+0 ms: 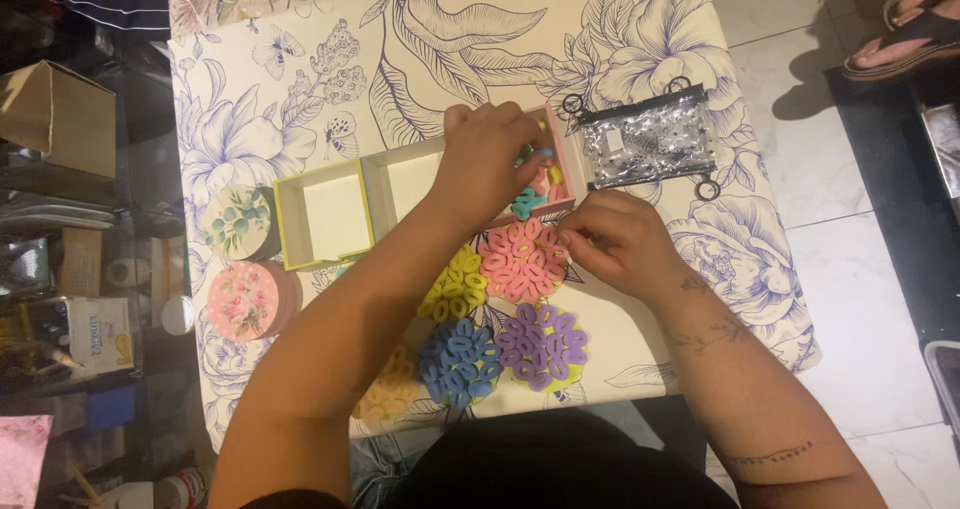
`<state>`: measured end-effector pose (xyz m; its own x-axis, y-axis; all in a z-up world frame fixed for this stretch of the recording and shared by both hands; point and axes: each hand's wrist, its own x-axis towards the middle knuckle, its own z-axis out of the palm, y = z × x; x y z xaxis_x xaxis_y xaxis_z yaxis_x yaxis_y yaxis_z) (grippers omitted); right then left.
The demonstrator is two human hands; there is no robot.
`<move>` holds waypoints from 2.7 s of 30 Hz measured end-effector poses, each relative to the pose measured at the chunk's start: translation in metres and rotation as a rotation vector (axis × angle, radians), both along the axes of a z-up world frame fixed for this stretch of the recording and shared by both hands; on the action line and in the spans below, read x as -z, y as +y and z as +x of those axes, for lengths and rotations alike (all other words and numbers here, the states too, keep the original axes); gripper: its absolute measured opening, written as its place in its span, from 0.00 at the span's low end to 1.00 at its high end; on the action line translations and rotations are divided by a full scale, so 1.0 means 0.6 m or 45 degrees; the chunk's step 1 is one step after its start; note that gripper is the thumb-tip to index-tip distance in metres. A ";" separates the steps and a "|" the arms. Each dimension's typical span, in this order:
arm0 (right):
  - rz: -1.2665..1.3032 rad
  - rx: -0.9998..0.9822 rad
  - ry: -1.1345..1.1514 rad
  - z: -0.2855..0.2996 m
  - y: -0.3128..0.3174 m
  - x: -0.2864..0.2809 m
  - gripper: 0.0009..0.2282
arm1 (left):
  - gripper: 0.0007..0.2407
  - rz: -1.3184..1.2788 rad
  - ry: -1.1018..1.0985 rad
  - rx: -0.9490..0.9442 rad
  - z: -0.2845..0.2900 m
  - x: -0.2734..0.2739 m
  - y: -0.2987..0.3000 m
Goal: The person sorts colorful foam flower-shaped craft items by color into a small pink box with compartments. They pick up items from piles on the table and place them into the box, working with both hands.
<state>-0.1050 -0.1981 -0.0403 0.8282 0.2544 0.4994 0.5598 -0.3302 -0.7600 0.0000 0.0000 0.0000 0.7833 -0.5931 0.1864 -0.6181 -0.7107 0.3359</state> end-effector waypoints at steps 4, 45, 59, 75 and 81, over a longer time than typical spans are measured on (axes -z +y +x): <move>-0.004 -0.002 0.013 0.003 -0.007 0.008 0.04 | 0.06 -0.208 0.122 0.005 -0.038 0.005 0.045; -0.007 -0.026 0.129 -0.014 -0.002 0.007 0.04 | 0.12 0.125 0.184 -0.164 -0.332 -0.012 0.189; -0.020 -0.018 0.112 -0.009 -0.005 0.019 0.05 | 0.13 0.093 0.155 -0.211 -0.333 0.012 0.193; -0.070 0.009 0.081 -0.005 0.005 0.005 0.04 | 0.06 -0.023 0.071 -0.022 -0.162 -0.028 0.120; -0.079 0.017 0.050 -0.003 0.006 0.001 0.06 | 0.02 0.151 -0.038 0.004 -0.052 0.009 0.054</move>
<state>-0.1067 -0.1946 -0.0412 0.8503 0.2729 0.4500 0.5252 -0.3845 -0.7592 -0.0314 0.0323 -0.0056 0.7764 -0.6149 0.1382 -0.6290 -0.7424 0.2307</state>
